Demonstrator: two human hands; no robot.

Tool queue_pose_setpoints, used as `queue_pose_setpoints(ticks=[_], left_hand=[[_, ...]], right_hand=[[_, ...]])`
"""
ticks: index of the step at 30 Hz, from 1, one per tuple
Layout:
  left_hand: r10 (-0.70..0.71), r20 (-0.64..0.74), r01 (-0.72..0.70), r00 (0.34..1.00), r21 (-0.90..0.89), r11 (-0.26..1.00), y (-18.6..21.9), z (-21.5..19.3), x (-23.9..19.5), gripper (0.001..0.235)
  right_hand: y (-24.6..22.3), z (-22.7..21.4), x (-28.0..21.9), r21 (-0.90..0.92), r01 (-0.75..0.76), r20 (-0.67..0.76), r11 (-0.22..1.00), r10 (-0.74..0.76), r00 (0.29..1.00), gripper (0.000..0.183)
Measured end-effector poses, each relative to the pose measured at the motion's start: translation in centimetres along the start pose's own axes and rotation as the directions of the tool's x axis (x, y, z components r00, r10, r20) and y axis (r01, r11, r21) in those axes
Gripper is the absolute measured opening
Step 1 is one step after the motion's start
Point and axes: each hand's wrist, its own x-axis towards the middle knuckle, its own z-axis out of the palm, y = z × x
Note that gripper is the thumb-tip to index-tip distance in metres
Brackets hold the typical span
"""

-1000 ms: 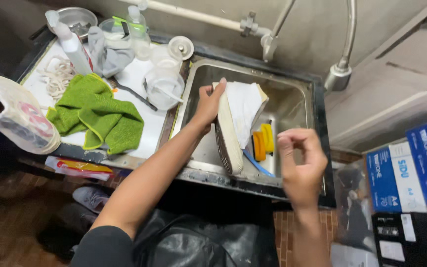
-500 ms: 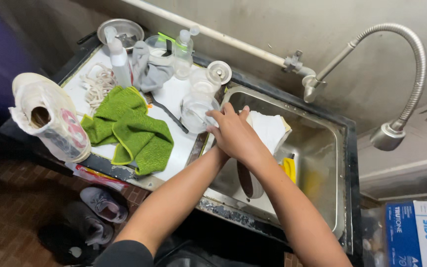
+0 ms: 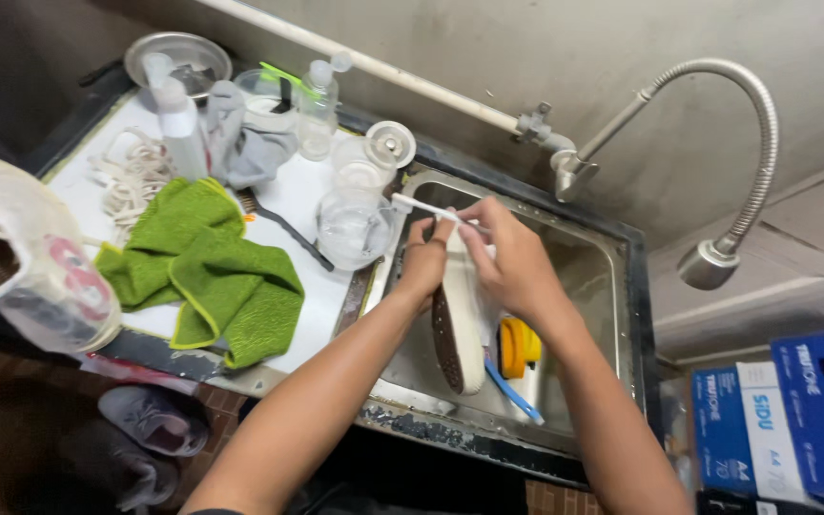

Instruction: The person cleans a white sneaker in a sink using a toothbrush and a white cloth. They scrub the shoe's interior and exterior, then stuff the shoe with a white cloth to maintain its shape.

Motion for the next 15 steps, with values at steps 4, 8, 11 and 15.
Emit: queue_pose_setpoints(ticks=[4,8,11,15], left_hand=[[-0.055,-0.001,0.055,0.998,-0.098,0.994,3.1,-0.6,-2.1,0.064],[0.006,-0.027,-0.008,1.000,-0.085,0.996,4.9,-0.8,-3.5,0.070],[0.004,-0.044,-0.008,0.999,-0.101,0.995,5.3,-0.1,-3.9,0.068],[0.030,-0.062,-0.038,0.998,-0.135,0.990,3.8,0.4,-2.6,0.060]], right_hand=[[7.3,-1.6,-5.3,0.283,-0.039,-0.251,0.958,0.113,0.961,0.015],[12.5,-0.2,-9.9,0.408,0.102,-0.362,0.907,0.058,0.930,0.008],[12.5,1.5,-11.4,0.515,0.137,-0.304,0.846,0.030,0.952,0.007],[10.9,1.4,-11.3,0.520,0.245,-0.310,0.818,-0.087,0.947,0.007]])
